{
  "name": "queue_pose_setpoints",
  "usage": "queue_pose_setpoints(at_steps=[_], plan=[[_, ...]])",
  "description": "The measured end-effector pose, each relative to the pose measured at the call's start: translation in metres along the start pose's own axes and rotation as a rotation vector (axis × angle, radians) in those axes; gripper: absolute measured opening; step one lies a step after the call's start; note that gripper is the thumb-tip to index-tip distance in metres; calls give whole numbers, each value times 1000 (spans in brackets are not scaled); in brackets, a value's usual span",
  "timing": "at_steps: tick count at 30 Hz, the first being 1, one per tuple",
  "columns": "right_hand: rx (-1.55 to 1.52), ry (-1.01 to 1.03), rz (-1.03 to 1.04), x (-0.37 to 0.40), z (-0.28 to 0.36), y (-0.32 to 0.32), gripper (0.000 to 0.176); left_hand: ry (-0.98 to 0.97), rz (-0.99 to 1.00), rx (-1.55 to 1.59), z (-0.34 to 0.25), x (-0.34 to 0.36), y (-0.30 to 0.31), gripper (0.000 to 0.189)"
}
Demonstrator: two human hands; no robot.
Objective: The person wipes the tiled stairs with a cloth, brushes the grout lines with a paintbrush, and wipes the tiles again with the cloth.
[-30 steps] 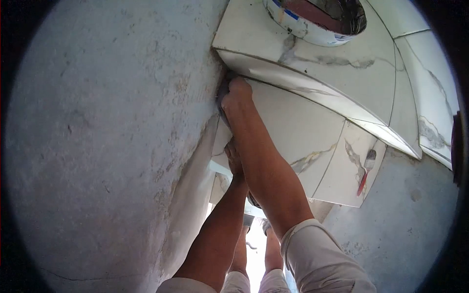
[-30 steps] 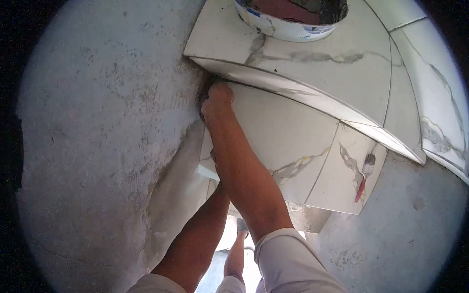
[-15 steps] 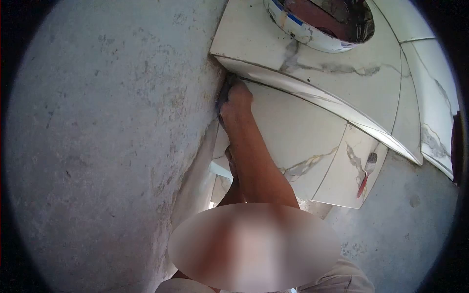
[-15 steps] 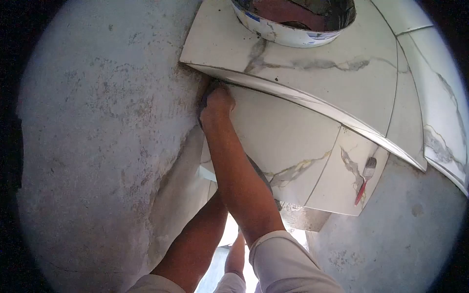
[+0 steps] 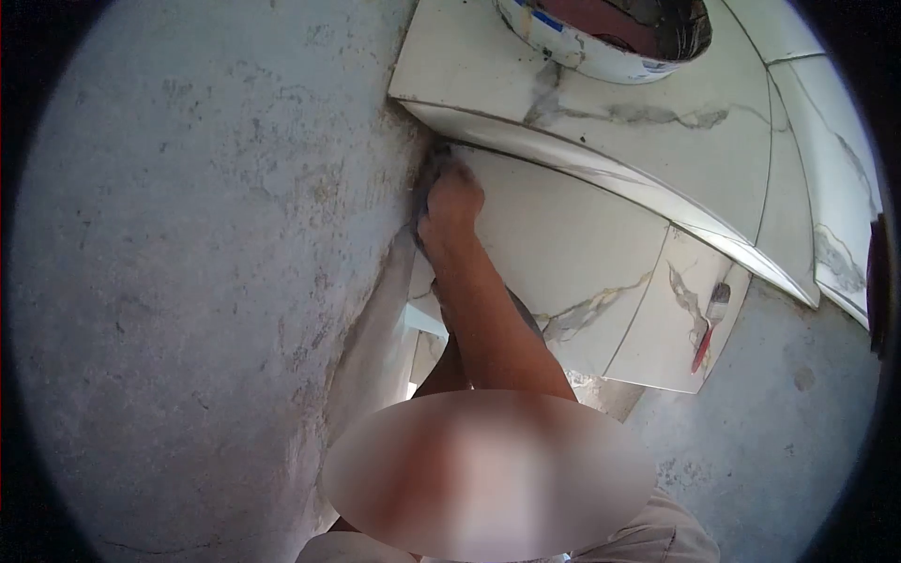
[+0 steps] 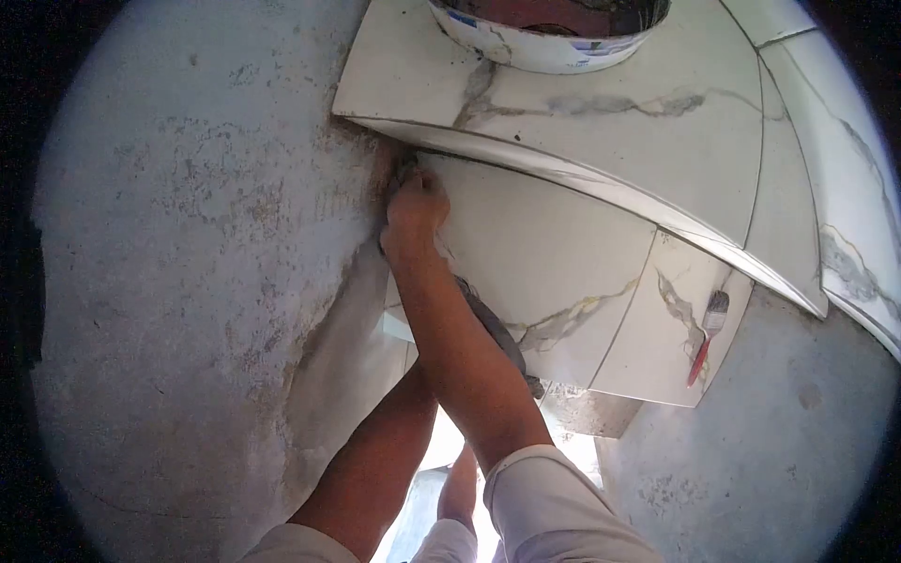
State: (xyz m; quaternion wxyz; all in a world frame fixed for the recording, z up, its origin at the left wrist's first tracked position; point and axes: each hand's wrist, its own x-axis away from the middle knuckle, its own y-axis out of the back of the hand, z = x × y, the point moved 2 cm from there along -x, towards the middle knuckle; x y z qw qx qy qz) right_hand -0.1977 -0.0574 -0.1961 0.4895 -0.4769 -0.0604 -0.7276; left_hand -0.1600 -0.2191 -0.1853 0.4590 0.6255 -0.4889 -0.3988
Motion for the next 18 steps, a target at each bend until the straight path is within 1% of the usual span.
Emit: queue_pose_setpoints(at_steps=[1, 2, 5, 7, 10, 11, 13, 14, 16, 17, 18], plan=[[63, -31, 11, -2, 7, -4, 39, 0, 1, -1, 0, 0, 0, 50], [63, -31, 10, -12, 3, -6, 39, 1, 2, -1, 0, 1, -1, 50], [224, 24, 35, -65, -35, 0, 35, 8, 2, -2, 1, 0, 0, 49], [329, 67, 48, -86, -46, 3, 33, 14, 0, 2, 0, 0, 0, 49], [-212, -212, 138, 24, 42, -26, 34, 7, -3, -2, -2, 0, -1, 49], [-213, -218, 135, 28, 38, -22, 34, 4, -1, -4, -2, 0, 0, 49], [-38, -114, 121, 32, 36, -18, 34, 7, -2, -4, -3, -2, 1, 48], [-41, -104, 125, 28, 35, -17, 34, 8, -8, -5, -5, -1, 2, 48], [-76, -148, -83, 16, 18, -4, 41, 4, -9, -4, -7, -1, 1, 48], [-77, -148, -81, -1, 1, 3, 41, 0, -8, -10, -6, -1, 3, 48], [333, 95, -4, -24, -14, 10, 47, 1, -10, -9, -6, -1, 3, 48]])
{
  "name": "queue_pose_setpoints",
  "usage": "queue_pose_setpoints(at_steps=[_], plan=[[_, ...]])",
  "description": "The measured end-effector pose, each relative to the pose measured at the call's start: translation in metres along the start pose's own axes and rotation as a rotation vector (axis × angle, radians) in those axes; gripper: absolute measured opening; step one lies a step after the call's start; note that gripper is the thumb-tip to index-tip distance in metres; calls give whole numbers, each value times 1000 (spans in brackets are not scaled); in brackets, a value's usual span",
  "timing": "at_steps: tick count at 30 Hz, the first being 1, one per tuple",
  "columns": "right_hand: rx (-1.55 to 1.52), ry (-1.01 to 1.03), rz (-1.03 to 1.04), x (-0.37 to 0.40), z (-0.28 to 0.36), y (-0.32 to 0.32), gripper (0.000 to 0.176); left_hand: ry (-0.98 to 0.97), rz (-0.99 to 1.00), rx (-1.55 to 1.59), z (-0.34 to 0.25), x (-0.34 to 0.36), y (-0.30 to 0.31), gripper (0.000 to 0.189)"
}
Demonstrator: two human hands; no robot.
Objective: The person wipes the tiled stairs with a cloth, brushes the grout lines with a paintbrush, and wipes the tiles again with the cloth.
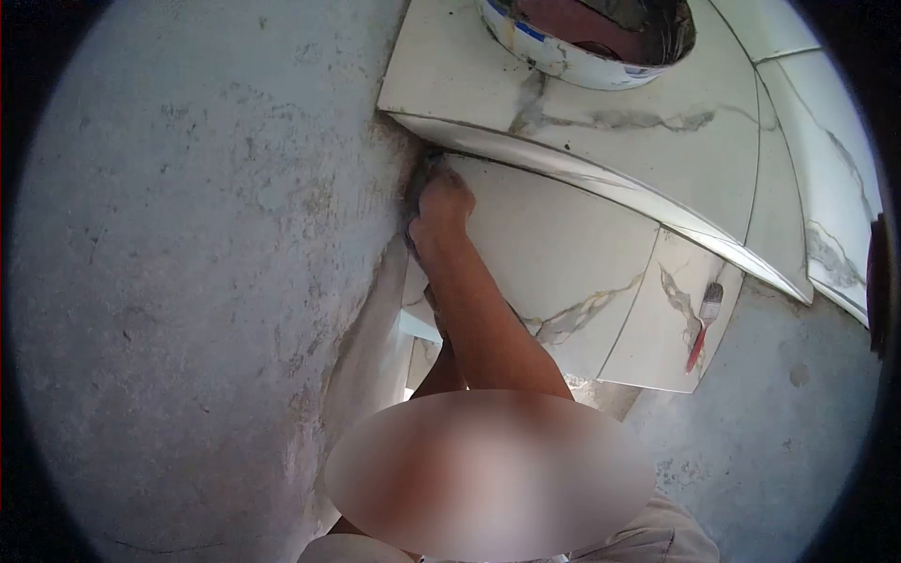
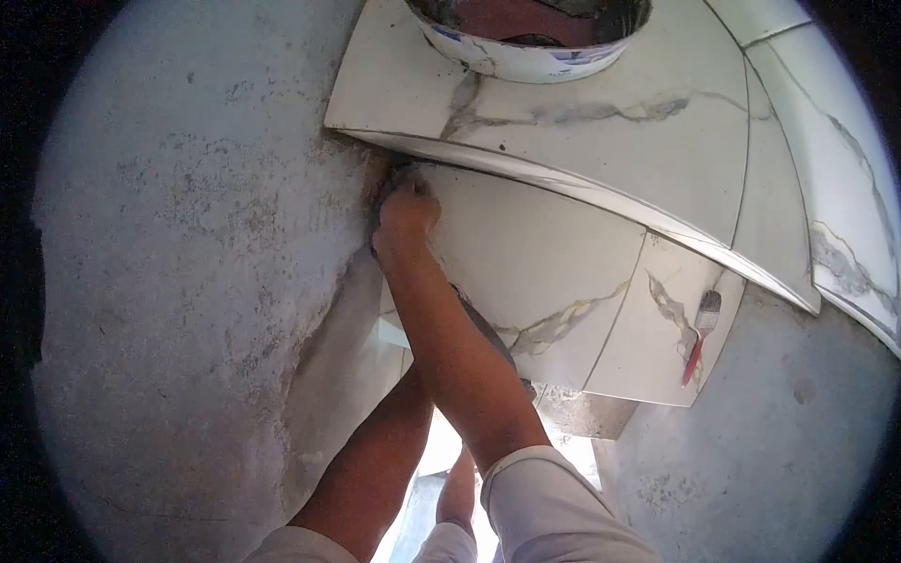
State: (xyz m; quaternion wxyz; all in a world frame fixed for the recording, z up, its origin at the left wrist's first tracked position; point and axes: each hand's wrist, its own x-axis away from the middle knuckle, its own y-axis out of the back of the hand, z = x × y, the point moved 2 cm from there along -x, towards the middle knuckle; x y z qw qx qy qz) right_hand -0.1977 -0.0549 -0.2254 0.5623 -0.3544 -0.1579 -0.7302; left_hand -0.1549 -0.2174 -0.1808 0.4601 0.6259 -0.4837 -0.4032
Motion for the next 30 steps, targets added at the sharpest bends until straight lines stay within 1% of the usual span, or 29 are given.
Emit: queue_pose_setpoints(at_steps=[1, 2, 3, 4, 5, 7, 8, 9, 10, 11, 13, 14, 16, 17, 18, 19, 20, 22, 23, 25, 26, 27, 28, 29, 30], plan=[[404, 254, 56, -12, -8, -2, 54, -1, -2, 1, 1, -1, 1, 48], [405, 253, 57, -9, 8, -6, 54, -1, -1, 0, 2, 0, 1, 48], [997, 268, 144, 1, 38, -15, 59, -5, -1, -3, 1, -1, 1, 47], [1590, 272, 230, 5, 55, -19, 63, -7, -2, -3, 2, -1, 2, 47], [1592, 273, 231, 8, 54, -14, 63, -7, -2, -2, 3, -1, 1, 47], [1296, 655, 160, 15, 59, -2, 54, -2, -4, 2, 3, 0, 2, 47], [1296, 658, 159, -4, 37, -7, 54, -1, -2, 0, 2, 0, 0, 47], [836, 451, 179, -40, -5, -12, 49, -4, -1, 2, 5, 0, 1, 47], [378, 240, 191, -61, -36, -16, 45, -6, 1, 3, 5, 0, 2, 47], [375, 246, 194, -58, -36, -20, 45, -8, -3, 3, 4, -1, 3, 46], [190, 536, 225, -49, -32, -25, 40, -10, 1, 6, 1, -5, 1, 46], [186, 537, 226, -44, -33, -24, 40, -8, -6, 4, 3, 0, 7, 46], [248, 343, 189, 17, 33, -20, 36, -11, -13, 7, 2, -2, 6, 46], [249, 345, 187, 49, 70, -21, 36, -12, -16, 4, 1, -3, 7, 46], [-136, 118, 218, 80, 108, -24, 30, -12, -21, 5, 0, -5, 7, 46], [-519, -119, 245, 105, 126, -27, 24, -11, -21, 2, -1, -6, 8, 46], [-522, -119, 244, 122, 130, -25, 24, -10, -20, -1, -2, -6, 8, 45], [-244, 279, 239, 145, 141, -18, 19, -7, -16, -9, -8, -8, 12, 45], [-245, 287, 240, 139, 132, -15, 19, -10, -22, -6, -13, -10, 16, 45], [-526, -55, 68, 109, 84, -3, 24, 50, -19, 38, -20, -14, 28, 39], [-528, -53, 71, 92, 69, -3, 24, 51, -22, 31, -19, -14, 29, 39], [-515, -53, 17, 72, 57, -4, 26, 40, -30, 26, -18, -14, 29, 39], [-499, -55, -39, 59, 51, -5, 27, 21, -39, 24, -16, -12, 27, 39], [-499, -57, -37, 54, 56, -10, 27, 5, -47, 18, -14, -11, 25, 39], [-374, -71, -56, 50, 61, -16, 28, -10, -54, 11, -13, -10, 23, 39]])
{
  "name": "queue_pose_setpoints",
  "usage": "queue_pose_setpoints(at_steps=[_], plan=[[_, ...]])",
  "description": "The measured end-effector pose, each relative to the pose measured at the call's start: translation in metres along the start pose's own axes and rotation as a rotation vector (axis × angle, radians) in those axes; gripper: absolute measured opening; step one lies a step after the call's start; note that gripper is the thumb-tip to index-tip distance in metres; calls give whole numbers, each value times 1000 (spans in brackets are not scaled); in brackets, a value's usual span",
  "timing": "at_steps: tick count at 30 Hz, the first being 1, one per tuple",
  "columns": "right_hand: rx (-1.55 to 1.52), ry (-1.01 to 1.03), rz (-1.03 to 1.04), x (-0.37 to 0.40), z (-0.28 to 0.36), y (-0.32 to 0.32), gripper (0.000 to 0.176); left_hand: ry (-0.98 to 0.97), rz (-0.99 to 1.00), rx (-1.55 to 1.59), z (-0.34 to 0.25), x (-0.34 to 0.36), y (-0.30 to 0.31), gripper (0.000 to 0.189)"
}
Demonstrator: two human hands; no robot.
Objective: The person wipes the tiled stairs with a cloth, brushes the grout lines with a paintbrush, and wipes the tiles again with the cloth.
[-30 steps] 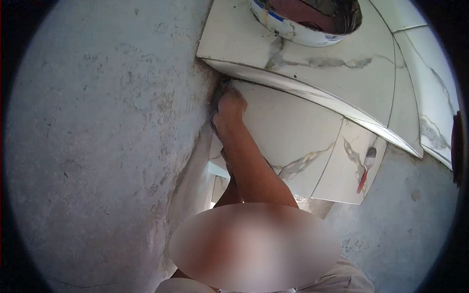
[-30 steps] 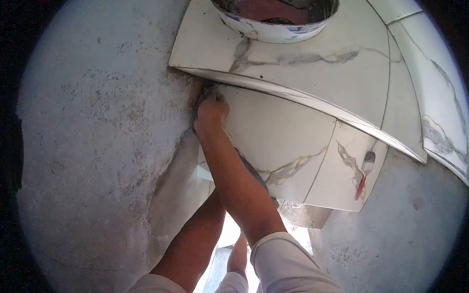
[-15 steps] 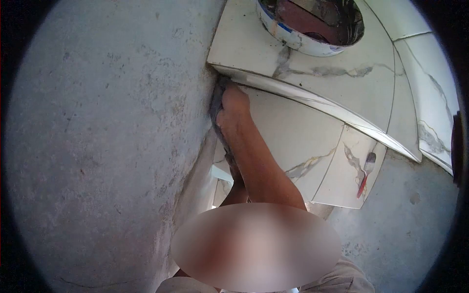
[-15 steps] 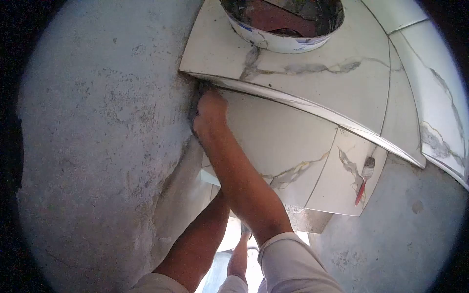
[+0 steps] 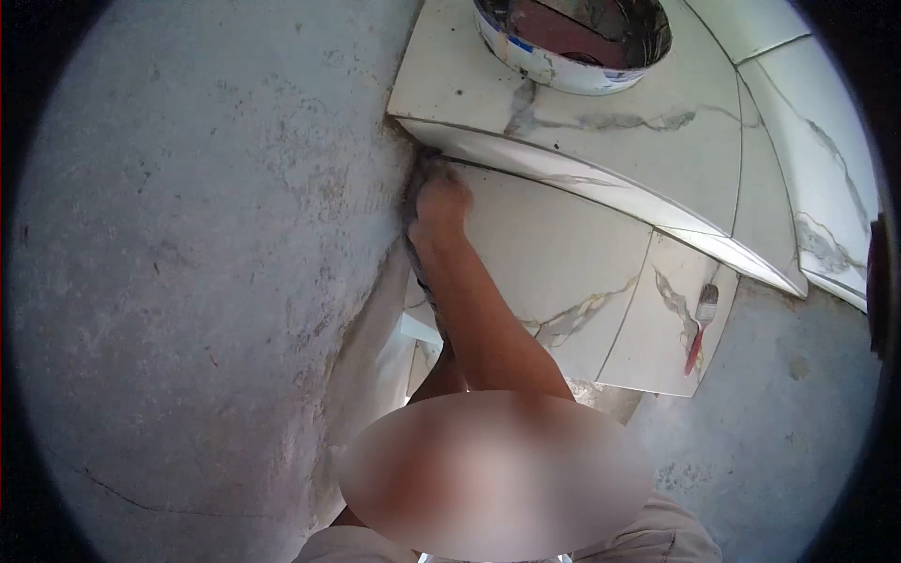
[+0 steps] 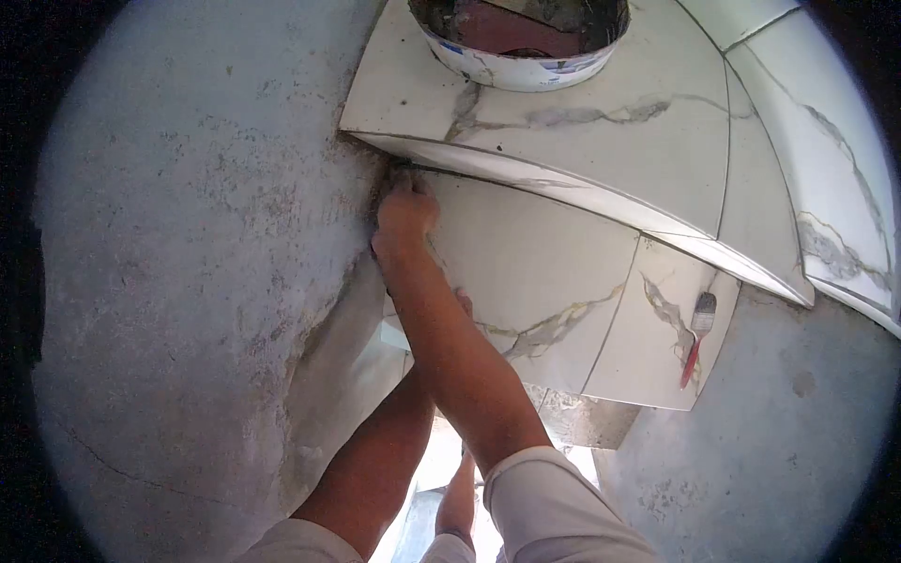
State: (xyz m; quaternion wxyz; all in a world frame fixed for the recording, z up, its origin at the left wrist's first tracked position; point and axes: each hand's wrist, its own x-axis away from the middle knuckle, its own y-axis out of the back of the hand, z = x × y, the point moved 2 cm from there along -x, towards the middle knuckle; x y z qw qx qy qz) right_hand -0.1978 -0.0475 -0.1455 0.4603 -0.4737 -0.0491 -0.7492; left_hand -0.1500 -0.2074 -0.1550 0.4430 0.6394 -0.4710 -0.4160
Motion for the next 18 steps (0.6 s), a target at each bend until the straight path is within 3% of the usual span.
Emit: queue_pose_setpoints(at_steps=[2, 4, 6, 8, 9, 11, 13, 14, 15, 16, 18], plan=[[122, 3, -21, 3, 5, -12, 29, -24, -13, -10, 1, 0, -2, 38], [257, 142, -20, 10, 13, -21, 27, -44, -27, -19, 3, 0, -4, 38], [373, 245, 167, 57, 48, -25, 25, -58, -37, -22, 4, 0, -4, 37], [437, 637, 357, 102, 77, -18, 20, -79, -53, -15, -2, -3, 1, 37], [444, 644, 352, 106, 77, -7, 20, -83, -55, -44, -6, -6, 7, 37], [377, 885, 159, 105, 83, 13, 18, -94, -64, -62, 5, -3, -7, 37], [337, 990, -111, 99, 125, 43, 12, 146, 101, 275, 48, 23, -71, 54], [380, 1080, -273, 91, 142, 64, 11, 143, 102, 283, 41, 19, -65, 54], [424, 1298, -429, 83, 158, 80, 12, 69, 47, 127, 30, 14, -49, 55], [412, 1318, -506, 87, 169, 87, 12, -8, -11, -29, 22, 9, -41, 56], [613, 1488, -482, 70, 169, 93, 14, -44, -56, 6, 25, 10, -43, 54]])
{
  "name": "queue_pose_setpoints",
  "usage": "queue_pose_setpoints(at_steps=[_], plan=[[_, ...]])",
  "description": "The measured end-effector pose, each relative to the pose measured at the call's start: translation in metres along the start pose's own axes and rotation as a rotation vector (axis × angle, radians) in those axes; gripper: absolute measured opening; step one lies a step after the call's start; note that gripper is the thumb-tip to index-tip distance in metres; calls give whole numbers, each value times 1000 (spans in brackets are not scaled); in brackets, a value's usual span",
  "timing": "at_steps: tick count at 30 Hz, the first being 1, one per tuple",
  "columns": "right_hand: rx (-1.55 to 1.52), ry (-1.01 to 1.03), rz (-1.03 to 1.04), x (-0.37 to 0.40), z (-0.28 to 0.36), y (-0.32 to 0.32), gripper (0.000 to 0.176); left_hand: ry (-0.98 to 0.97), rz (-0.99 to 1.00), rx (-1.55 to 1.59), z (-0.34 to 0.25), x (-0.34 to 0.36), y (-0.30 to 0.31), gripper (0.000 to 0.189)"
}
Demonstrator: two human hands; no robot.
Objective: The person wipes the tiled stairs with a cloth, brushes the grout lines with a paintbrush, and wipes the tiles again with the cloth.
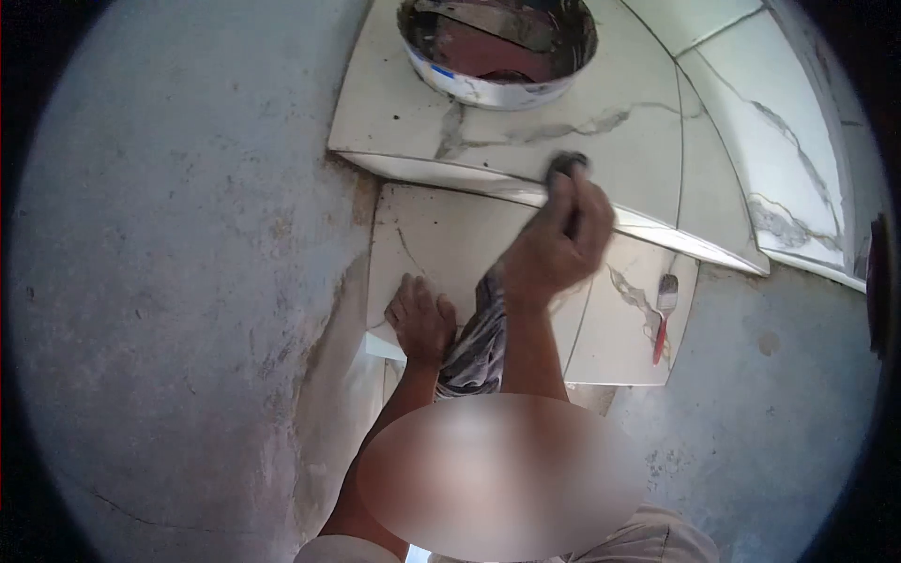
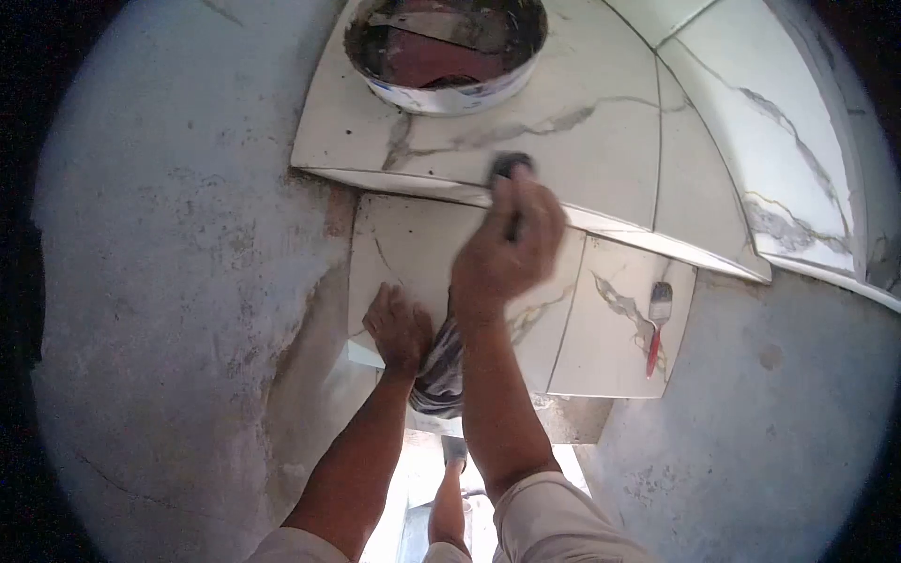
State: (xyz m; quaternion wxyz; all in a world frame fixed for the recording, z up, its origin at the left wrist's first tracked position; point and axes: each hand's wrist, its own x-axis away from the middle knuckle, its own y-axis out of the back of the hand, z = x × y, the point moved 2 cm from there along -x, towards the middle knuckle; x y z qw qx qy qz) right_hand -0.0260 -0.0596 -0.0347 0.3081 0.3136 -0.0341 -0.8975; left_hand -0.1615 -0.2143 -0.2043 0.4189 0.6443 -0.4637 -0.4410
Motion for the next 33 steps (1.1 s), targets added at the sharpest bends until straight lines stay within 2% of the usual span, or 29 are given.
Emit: queue_pose_setpoints(at_steps=[2, 3, 4, 5, 6, 7, 8, 9, 11, 12, 14, 15, 17, 18, 20, 21, 23, 25, 26, 27, 28, 29, 30, 32, 33], plan=[[23, 227, 201, 17, 5, -21, 17, 19, 54, -100, 1, 4, -2, 57], [-69, 254, 281, 36, 8, -35, 20, 7, 67, -85, 8, 6, -8, 57], [-386, 180, 455, 53, 14, -40, 25, 177, 256, -32, 22, 11, -25, 56], [-23, 266, 946, 87, 22, -42, 33, 342, 455, 17, 22, 17, -39, 55], [-237, 214, 861, 90, 35, -24, 32, 320, 472, 36, 3, 5, -33, 55], [-450, 165, 766, 88, 44, -7, 31, 224, 333, -288, -18, -17, -11, 60], [-337, 98, 716, 84, 32, 11, 28, 128, 172, -606, -33, -29, 1, 65], [-227, 28, 667, 78, 12, 32, 24, 116, 180, -592, -26, -19, -1, 65], [-1, -274, 476, 65, -51, 67, 17, -36, 51, -60, 6, 3, -1, 50], [90, -310, 379, 49, -76, 88, 12, -42, 61, -49, 4, 3, -1, 50], [192, -467, 221, 28, -117, 121, 33, -57, -55, -104, -5, -4, 4, 46], [199, -465, 214, 40, -137, 130, 33, -62, -53, -96, -7, -4, 6, 46], [481, -133, 429, 70, -171, 143, 64, -38, -2, -110, -10, -6, 8, 43], [494, -289, 677, 82, -172, 146, 85, -44, -1, -105, -11, -6, 11, 43], [724, -159, 729, 81, -181, 138, 80, -33, -2, -87, -14, -7, 12, 42], [721, -164, 723, 66, -186, 128, 80, -40, -4, -90, -15, -9, 12, 42], [1022, -262, 621, 29, -201, 110, 77, -52, -4, -96, -15, -7, 13, 42], [1099, 18, 558, 73, -237, 80, 73, -65, -3, -86, -14, -6, 12, 42], [624, -183, 603, 77, -191, 67, 74, -74, -22, -69, -14, -7, 12, 43], [521, -10, 746, 97, -167, 52, 73, -78, -18, -64, -15, -7, 16, 43], [446, 154, 909, 117, -139, 41, 73, 37, 49, 53, -15, -8, 18, 46], [398, 269, 1040, 131, -118, 37, 71, 147, 117, 167, -11, -10, 17, 49], [351, 384, 1167, 136, -108, 38, 71, 136, 119, 175, -1, -10, 10, 49], [523, 474, 1059, 120, -132, 49, 72, -56, 32, -10, 37, 3, -30, 68], [550, 462, 1054, 117, -137, 59, 72, -72, 45, 9, 29, 7, -35, 68]])
